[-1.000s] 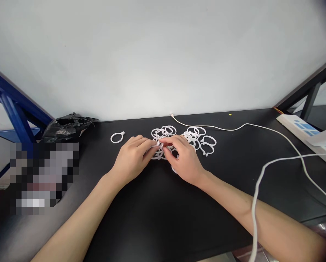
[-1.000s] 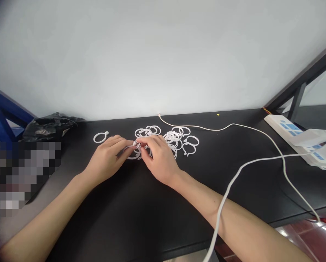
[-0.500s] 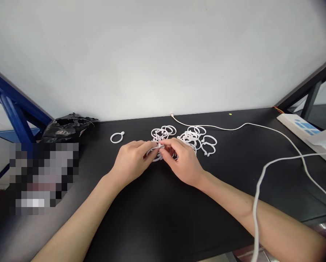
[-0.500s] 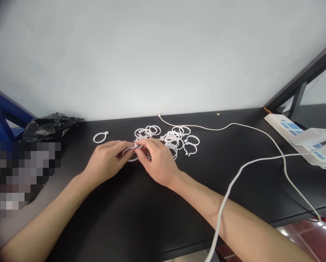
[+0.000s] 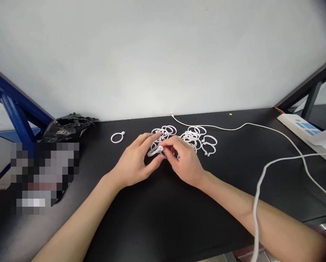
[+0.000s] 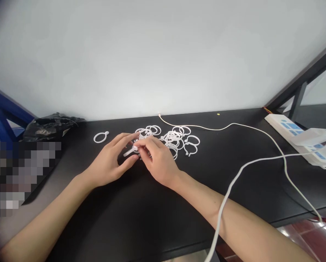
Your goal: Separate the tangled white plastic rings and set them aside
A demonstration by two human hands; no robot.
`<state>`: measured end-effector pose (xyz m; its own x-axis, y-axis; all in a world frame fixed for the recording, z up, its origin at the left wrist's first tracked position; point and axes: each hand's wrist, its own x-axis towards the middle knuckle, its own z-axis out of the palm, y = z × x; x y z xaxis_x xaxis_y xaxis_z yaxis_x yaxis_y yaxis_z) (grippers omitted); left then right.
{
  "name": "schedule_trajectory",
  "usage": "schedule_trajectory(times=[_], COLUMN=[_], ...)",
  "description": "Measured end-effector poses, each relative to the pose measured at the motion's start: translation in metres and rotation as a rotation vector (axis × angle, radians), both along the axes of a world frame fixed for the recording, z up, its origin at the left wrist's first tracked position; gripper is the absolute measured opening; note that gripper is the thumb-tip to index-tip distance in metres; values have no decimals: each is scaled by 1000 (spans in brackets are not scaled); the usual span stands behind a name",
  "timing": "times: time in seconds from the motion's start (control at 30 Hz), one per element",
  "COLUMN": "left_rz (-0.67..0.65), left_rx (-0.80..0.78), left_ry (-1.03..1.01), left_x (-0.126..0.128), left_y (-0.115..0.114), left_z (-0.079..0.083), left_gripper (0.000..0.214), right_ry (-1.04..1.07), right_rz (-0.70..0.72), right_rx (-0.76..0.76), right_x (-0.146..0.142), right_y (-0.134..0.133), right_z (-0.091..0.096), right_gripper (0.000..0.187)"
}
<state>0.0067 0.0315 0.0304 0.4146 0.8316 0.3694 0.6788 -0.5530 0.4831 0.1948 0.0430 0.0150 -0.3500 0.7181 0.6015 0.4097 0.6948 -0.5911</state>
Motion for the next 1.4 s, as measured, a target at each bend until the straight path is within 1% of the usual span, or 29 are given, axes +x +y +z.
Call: schedule_trajectory(times=[0.13,0.23,0.4,0.53,0.73,0.93,1.27,1.33,1.4], left_rz=[-34,-19,74,109,88,77,68,74,113], left_rx=[-43,-23,57,125,144,142,125,135,164], left_ry=[-21,-9,29,64,77,61,47,56,78], left_x=[0,2,3,2,1,1,3,4,4], left_y=[0,1,4,6,6,6,2,2,4], left_z=[2,2,-6,-11,-10,-9,-5,-6,-7], left_gripper=[43,37,36,34,40,42,36,36,35], right_ry=[-31,-37,9,15,4,-1,7,16,-11], right_rz=[-27,-35,4,35,-12,-19,-60,-71,-85], right_rx=[75,69,-17,-43,-37,-59,-48,-73,-72], right_x=[1,3,4,3,2,3,3,2,3], right_y=[2,5,4,3,4,4,6,5,5], right_z=[0,0,0,0,-2,-3,1,0,-1], right_gripper=[19,19,25,28,21,17,12,14,23])
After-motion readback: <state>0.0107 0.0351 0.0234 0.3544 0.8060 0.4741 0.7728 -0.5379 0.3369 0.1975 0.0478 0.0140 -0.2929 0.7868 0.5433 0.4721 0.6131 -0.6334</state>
